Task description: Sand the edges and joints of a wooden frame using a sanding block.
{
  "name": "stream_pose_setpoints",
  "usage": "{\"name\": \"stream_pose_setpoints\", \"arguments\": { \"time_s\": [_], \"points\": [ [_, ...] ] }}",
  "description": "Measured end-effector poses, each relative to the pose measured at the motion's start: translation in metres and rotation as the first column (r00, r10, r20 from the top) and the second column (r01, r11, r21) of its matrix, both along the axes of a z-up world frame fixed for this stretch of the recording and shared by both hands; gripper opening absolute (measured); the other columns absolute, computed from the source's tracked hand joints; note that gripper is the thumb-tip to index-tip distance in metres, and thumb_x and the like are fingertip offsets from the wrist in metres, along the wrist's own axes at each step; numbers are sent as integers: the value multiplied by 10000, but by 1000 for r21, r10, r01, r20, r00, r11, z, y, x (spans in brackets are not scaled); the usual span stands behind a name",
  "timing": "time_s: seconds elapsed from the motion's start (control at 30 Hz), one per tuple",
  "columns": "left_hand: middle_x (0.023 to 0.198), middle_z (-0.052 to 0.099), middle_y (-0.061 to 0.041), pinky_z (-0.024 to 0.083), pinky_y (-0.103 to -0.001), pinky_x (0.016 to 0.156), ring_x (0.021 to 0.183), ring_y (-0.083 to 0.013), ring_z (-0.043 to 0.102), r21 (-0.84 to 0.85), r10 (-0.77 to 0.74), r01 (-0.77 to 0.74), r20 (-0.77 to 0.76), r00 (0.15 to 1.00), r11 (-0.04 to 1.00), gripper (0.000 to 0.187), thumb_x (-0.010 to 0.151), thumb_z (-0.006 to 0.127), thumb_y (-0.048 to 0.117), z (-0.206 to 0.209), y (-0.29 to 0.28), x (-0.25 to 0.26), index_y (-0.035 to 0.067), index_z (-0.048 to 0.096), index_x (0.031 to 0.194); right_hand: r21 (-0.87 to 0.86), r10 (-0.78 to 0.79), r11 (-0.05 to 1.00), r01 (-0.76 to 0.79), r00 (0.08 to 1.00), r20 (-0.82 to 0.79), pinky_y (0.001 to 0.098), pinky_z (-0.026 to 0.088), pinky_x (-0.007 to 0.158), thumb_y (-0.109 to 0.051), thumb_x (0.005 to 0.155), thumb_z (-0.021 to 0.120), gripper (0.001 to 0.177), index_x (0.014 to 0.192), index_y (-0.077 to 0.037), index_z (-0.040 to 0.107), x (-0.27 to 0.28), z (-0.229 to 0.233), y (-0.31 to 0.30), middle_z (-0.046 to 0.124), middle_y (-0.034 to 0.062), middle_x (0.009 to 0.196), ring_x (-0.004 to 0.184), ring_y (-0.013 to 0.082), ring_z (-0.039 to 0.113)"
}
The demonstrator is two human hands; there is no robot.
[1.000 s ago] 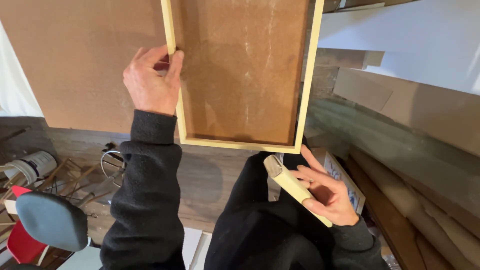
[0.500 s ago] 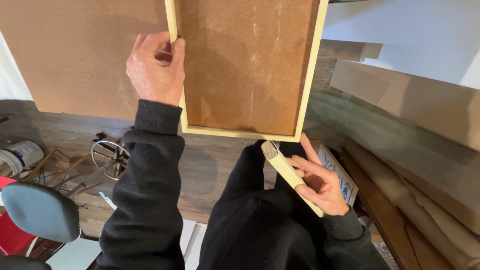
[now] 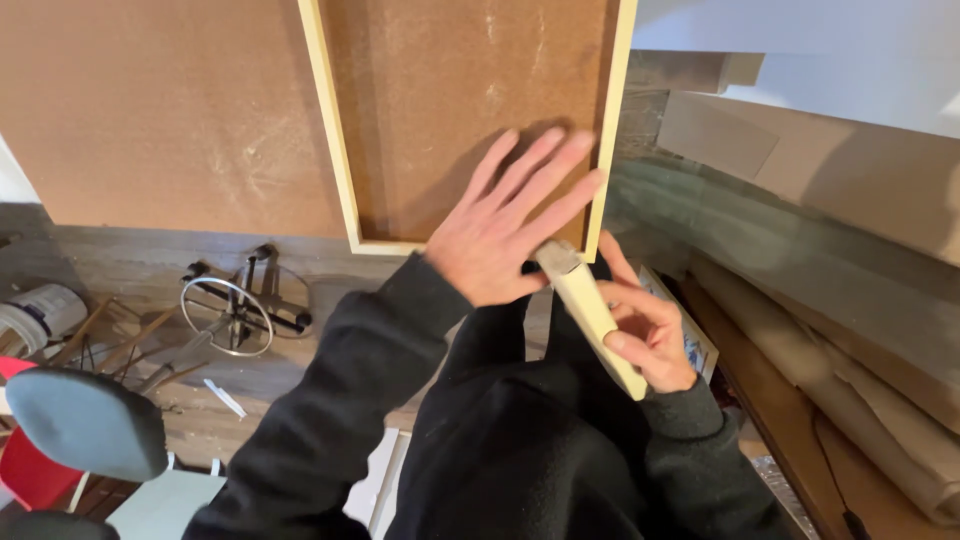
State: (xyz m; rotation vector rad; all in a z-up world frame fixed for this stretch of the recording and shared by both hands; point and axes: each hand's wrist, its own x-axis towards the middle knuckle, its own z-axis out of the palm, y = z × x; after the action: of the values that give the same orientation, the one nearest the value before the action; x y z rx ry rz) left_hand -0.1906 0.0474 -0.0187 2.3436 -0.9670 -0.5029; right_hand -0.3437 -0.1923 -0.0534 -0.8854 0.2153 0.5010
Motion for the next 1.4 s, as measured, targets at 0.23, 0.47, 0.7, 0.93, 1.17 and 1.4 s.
{"name": "stream_pose_setpoints", "arguments": {
  "time_s": [0.23,0.47,0.7,0.93,1.17,1.4],
  "points": [
    [1700,187,-147,138,-619,1291,1578,-345,196,47,-69,64,92,993,997,1114,709,901,478,-3,-10,10,177,337,1621,129,-449,880,458,889,-91,404,515,1018,-197,937,726,645,1510,32,538,19,12,1,600,230,1377,1158,300,635],
    [1720,173,-175,145,-581,1335,1608,-340,188,12,-21,20,23,1000,1000,1163,743,902,471,-2,-7,10,91,286,1654,-356,-508,815,458,859,-56,415,479,996,-173,998,676,696,1612,12,406,29,-16,22,582,173,1445,1162,262,582],
    [1724,201,-165,139,-566,1346,1615,-329,188,23,-8,7,52,999,1000,1154,766,900,473,-5,-4,7,76,287,1659,-427,-262,827,365,923,282,382,303,1334,-185,1096,638,650,1631,52,355,67,-26,44,392,161,1667,1566,234,390],
    [1722,206,-172,114,-562,1348,1616,-319,184,-39,19,-15,101,995,999,1134,827,899,509,-22,-3,1,62,283,1667,-463,-235,826,320,944,233,374,270,1315,-229,1077,596,717,1649,83,296,43,-9,48,366,193,1715,1550,246,372],
    [1708,223,-121,70,-658,1286,1596,-264,202,97,-29,17,129,991,995,1136,820,893,578,-10,0,3,94,294,1655,-441,-246,792,422,882,402,338,304,1295,-239,1209,570,612,1669,61,301,98,-30,42,348,142,1665,1519,214,388],
    [1721,197,-102,52,-707,1283,1607,-259,176,75,-2,-5,86,996,997,1176,795,890,596,-9,-3,6,118,263,1667,-549,-114,774,316,922,370,352,262,1310,-322,1139,564,697,1643,66,280,45,-17,48,350,167,1708,1550,220,342]
  ]
}}
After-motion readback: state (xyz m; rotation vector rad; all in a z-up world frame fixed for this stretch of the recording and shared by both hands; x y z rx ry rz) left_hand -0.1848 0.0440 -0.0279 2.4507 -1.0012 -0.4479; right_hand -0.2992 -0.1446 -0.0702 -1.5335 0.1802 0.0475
